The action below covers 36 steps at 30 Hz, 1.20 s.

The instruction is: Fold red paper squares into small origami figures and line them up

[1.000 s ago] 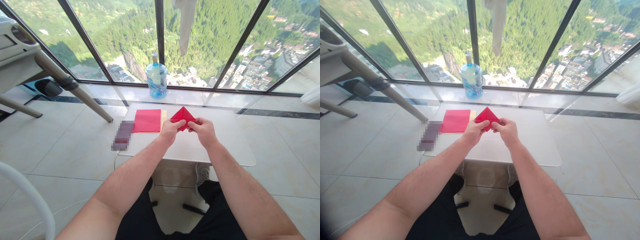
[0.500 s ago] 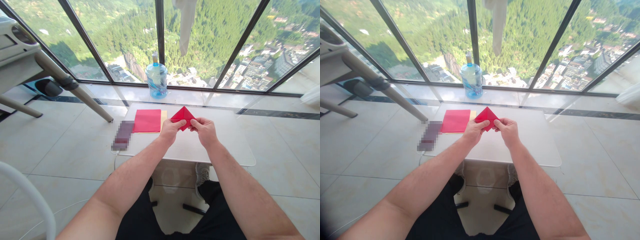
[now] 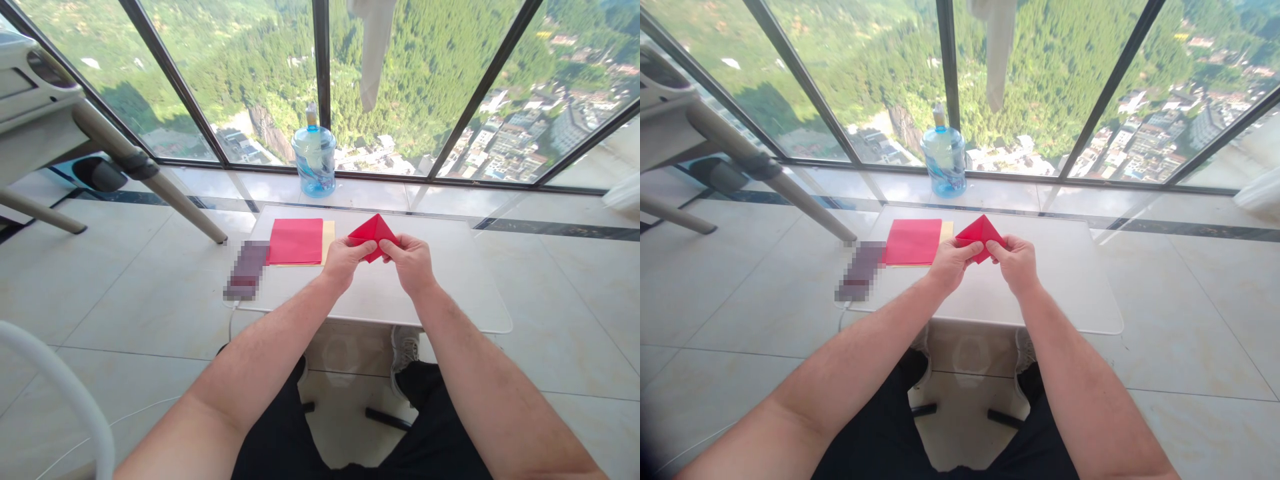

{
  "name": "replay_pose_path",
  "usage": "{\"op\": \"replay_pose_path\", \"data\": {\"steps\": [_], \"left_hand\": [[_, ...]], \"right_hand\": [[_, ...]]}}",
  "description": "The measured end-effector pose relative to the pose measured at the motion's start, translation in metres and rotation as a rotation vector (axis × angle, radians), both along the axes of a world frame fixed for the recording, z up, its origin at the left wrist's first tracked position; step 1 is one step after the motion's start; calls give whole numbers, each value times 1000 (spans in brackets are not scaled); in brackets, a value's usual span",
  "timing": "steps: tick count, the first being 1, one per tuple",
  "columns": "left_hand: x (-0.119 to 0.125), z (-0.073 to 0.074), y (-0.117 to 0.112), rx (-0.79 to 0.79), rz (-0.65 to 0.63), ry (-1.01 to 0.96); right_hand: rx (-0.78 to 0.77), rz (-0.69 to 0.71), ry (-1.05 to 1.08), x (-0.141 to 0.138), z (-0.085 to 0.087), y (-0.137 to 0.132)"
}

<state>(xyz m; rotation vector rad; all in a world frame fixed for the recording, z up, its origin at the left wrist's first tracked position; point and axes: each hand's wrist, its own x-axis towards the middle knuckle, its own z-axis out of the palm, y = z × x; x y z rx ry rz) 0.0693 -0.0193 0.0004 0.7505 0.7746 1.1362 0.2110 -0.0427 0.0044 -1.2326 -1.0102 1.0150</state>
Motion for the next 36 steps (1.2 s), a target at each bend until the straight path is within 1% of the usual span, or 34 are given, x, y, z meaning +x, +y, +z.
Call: {"op": "replay_pose_path", "data": {"steps": [5,11,17,21,24,30,36], "left_hand": [[-1,1,1,-53,46,-49],[-1,2,0,-62,-9,-68],[-2,-2,1,-80,40,-35],[-3,-1,1,-69,16,-61],[-3,0,1,-70,9,-60],[-3,-2,2,-70,78,-33],[-3,1,0,-63,92,-58]], "right_hand": [[-17,-34,1,1,-2,1],[-24,15,0,-1,-1,1],[-23,-27,-3,0,-2,2],[-25,6,-10,1,-2,1],[-28,0,-26,1,-2,1],[-21,-5,-17,1,-3,1],[-23,-4,-12,1,-2,1]]}}
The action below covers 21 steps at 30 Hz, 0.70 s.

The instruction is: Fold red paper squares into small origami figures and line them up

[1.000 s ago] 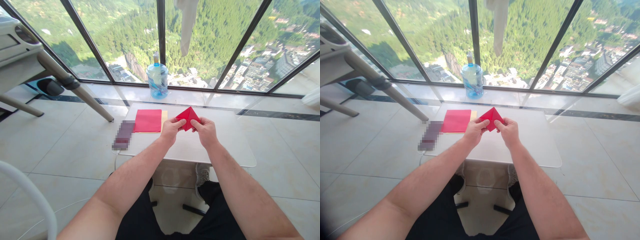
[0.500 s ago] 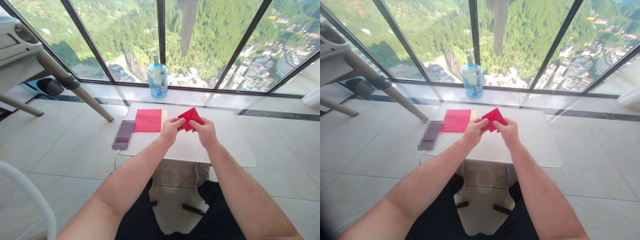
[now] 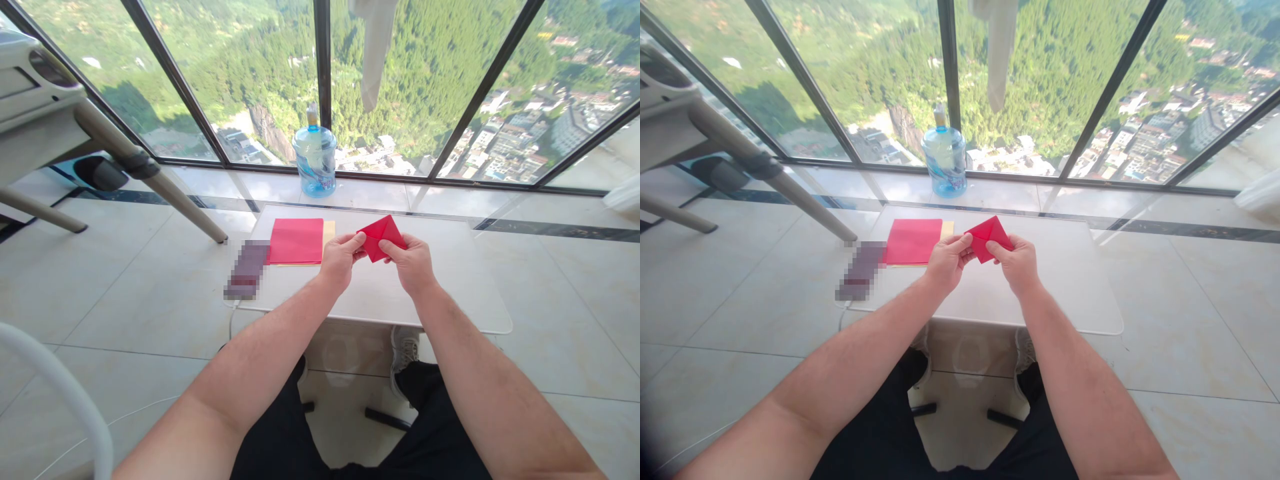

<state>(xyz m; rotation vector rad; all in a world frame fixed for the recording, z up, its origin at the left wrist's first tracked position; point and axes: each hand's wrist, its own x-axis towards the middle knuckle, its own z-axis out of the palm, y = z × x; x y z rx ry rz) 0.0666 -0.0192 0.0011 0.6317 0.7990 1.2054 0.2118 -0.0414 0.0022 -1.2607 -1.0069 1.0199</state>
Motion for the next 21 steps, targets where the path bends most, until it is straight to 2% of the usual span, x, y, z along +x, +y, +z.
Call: {"op": "replay_pose_path", "data": {"steps": [6,11,17,21], "left_hand": [[3,3,-2,-17,77,-40],[4,3,-3,-1,88,-33],[6,-1,-4,2,-130,39],[5,-2,-3,-17,-97,29]], "right_hand": [[15,17,7,-3,0,0],[11,10,4,-5,1,0],[-1,25,-1,-4,2,-3],[-23,30,-24,-4,1,-3]]}}
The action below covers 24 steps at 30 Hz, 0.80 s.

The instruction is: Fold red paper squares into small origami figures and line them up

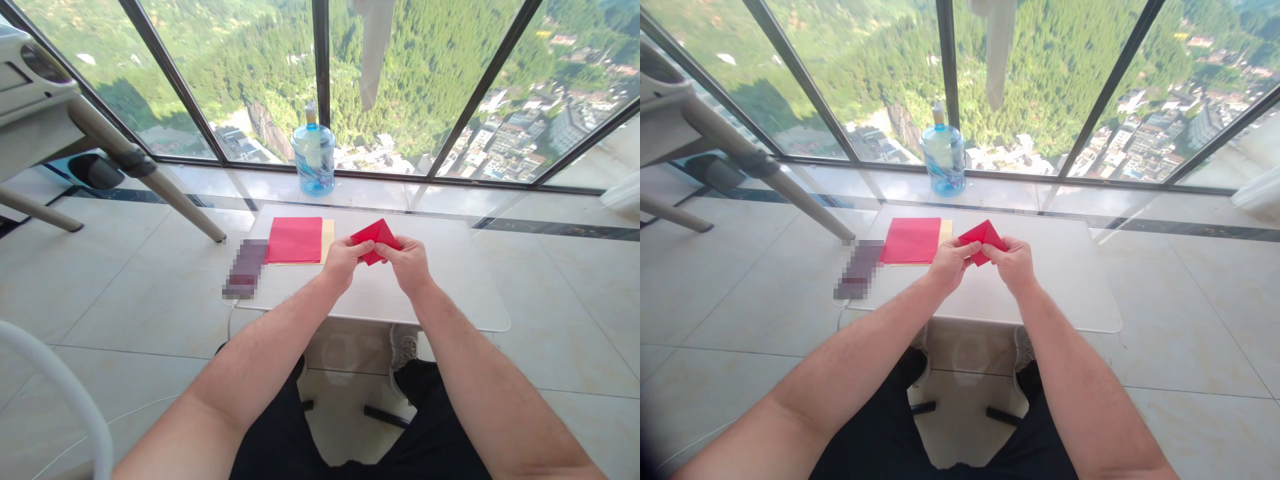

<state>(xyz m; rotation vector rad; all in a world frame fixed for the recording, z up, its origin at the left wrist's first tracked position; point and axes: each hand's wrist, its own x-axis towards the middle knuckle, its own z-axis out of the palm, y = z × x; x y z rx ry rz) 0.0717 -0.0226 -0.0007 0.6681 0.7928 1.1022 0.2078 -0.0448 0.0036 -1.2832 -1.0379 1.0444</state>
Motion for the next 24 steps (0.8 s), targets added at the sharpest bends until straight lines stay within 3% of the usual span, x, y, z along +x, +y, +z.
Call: {"op": "replay_pose_path", "data": {"steps": [9,15,20,24], "left_hand": [[-2,1,3,7,123,-43],[-3,0,3,12,39,-5],[-5,1,4,18,70,20],[-7,-1,5,41,53,48]], "right_hand": [[-10,-8,10,5,0,4],[-17,-35,-16,10,2,4],[-47,47,12,15,1,5],[-20,9,15,18,0,7]]}}
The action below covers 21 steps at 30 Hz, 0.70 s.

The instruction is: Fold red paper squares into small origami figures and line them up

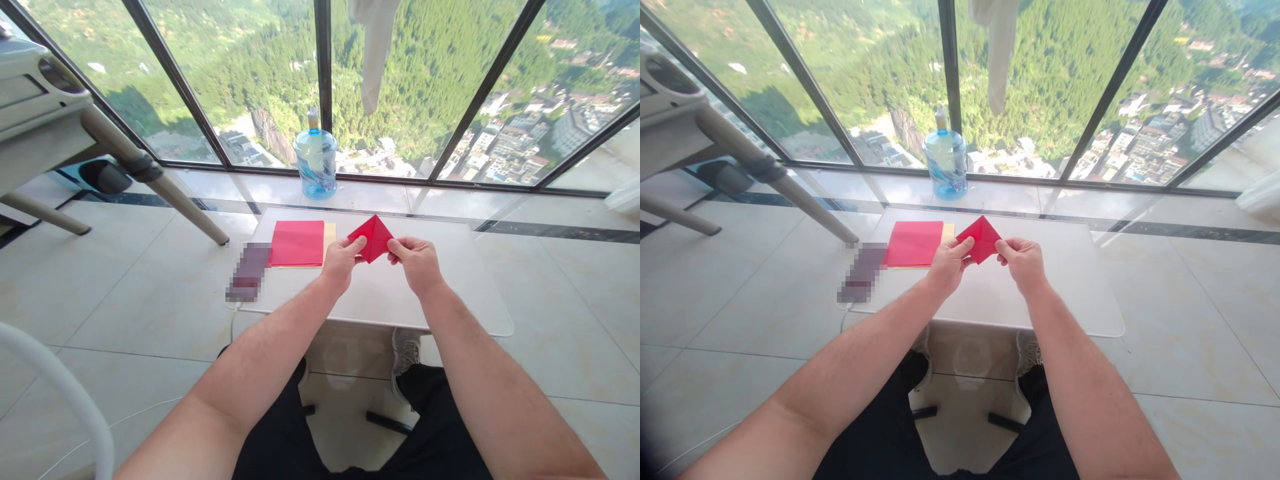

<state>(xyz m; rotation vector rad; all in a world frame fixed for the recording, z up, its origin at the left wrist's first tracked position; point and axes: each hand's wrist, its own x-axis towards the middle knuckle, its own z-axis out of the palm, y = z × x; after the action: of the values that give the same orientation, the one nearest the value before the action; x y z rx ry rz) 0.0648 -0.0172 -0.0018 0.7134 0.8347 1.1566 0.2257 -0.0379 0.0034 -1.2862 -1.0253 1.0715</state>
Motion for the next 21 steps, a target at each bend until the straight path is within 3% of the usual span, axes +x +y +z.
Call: {"op": "replay_pose_path", "data": {"steps": [6,14,16,19,21], "left_hand": [[-3,-3,3,51,-12,48],[0,-2,3,66,-1,4],[2,-5,3,100,22,90],[3,-10,3,178,128,311],[4,-11,1,252,188,466]], "right_hand": [[-5,-34,35,3,1,1],[-74,25,45,5,3,2],[-77,-41,-58,3,0,2],[38,-276,-338,-7,-2,-1],[89,-279,-402,-17,-1,-4]]}}
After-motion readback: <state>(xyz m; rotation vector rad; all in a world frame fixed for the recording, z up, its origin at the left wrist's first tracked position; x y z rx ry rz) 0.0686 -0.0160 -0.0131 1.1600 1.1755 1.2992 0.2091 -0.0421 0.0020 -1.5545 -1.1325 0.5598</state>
